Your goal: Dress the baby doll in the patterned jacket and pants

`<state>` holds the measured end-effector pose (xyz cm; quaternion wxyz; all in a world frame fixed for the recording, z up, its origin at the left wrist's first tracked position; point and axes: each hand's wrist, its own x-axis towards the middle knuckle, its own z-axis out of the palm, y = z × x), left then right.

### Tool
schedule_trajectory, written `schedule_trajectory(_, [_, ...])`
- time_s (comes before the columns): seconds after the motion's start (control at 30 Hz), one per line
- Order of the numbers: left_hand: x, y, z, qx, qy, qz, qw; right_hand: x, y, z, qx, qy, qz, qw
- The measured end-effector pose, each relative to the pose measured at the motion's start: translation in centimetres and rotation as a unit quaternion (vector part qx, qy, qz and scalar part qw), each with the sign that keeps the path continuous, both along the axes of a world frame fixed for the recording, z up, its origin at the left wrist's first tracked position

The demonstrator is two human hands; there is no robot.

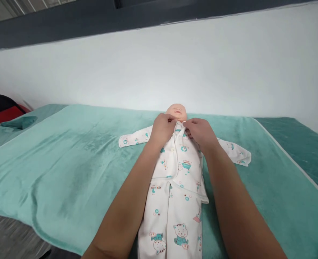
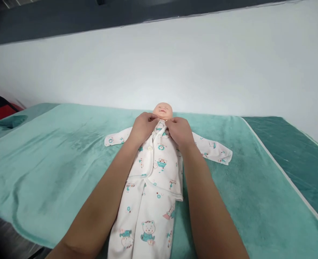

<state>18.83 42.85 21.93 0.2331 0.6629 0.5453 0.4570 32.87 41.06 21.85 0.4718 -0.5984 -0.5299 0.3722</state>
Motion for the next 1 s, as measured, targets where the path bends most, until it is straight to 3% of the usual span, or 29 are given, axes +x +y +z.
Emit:
schedule_trajectory(0.1, [-0.5, -0.4, -0.2, -0.018, -0.030, -0.008, 0.999, -0.7, -0.2, 0.2, 0.024, 0.134, -0.003, 0.991])
schedule_trajectory(0.2, [-0.8, -0.3, -0.3, -0.032, -0.068, -0.022, 0.997, -1.6, -0.5, 0.3, 0.060, 0.120, -0.003, 0.991])
schedule_trajectory(0.5, [-0.7, -0.7, -0.1, -0.035, -0.168, -0.042, 0.984, -0.9, -0.3, -0.9, 0.063, 0.164, 0.037, 0.984])
schedule_trajectory(0.63, [-0.7, -0.7, -0.1, -0.031, -0.160, -0.050, 0.985, -0.9, -0.5, -0.9, 0.068, 0.183, 0.053, 0.979])
schedule_trajectory(0.77, [-0.7, -0.7, -0.2, -0.021, -0.148, -0.046, 0.988, -0.9, -0.6, -0.8, 0.063, 0.172, 0.062, 0.981])
schedule_trajectory(1.0, [-0.6, -0.8, 0.0, -0.040, -0.126, -0.052, 0.990, -0.5, -0.6, -0.4, 0.064, 0.065, 0.096, 0.991])
